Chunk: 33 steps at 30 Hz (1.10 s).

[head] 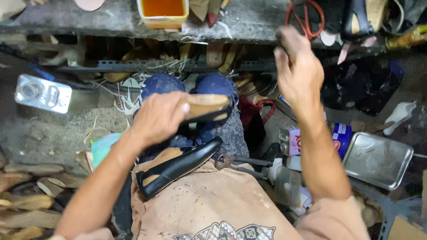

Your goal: The person repairs a black sandal by hammering the sole and inserting a wooden shoe tree. They then handle a second sandal, applying a white insole to the interior.

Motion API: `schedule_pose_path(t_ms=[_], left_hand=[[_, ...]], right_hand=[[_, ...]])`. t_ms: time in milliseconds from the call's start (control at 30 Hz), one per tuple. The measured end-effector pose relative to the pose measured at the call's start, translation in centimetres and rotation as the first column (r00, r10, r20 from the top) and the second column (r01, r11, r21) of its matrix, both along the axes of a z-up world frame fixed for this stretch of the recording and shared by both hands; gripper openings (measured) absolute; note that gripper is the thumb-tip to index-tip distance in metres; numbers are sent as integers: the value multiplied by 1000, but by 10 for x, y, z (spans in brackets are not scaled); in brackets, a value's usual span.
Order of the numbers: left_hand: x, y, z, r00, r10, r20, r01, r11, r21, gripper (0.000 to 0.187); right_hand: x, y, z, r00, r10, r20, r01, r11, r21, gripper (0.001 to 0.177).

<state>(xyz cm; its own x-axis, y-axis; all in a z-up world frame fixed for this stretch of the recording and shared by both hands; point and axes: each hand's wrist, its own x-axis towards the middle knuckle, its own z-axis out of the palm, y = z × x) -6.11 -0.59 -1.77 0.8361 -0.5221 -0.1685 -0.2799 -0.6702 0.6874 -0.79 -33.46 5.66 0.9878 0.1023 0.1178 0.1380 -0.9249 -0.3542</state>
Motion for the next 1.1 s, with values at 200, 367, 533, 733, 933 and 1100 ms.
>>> schedule_pose_path(t_ms=[200, 367, 533, 733, 933, 1100], left_hand=[[-59, 5, -22, 901, 123, 417, -20, 970, -242, 67], [-88, 36, -27, 796, 539, 274, -434, 825, -361, 75], [-118, 68, -50, 690, 708, -147, -708, 620, -339, 66], [-119, 72, -65, 796, 522, -307, -605, 698, -383, 56], [-104, 36, -16, 752, 318, -578, -578, -105, -809, 78], [-88, -4, 37, 677, -437, -592, -720, -558, -412, 86]], right_hand=[[92, -36, -96, 980, 164, 111, -146, 977, -155, 29], [67, -19, -72, 964, 215, 154, -195, 972, -134, 44], [5, 20, -13, 913, 408, 10, -403, 897, 179, 52], [-63, 78, -45, 653, 755, -55, -725, 645, 240, 70], [-83, 120, 18, 856, 512, -66, -379, 710, 594, 47], [-108, 145, 57, 739, 628, -243, -167, 521, 837, 61]])
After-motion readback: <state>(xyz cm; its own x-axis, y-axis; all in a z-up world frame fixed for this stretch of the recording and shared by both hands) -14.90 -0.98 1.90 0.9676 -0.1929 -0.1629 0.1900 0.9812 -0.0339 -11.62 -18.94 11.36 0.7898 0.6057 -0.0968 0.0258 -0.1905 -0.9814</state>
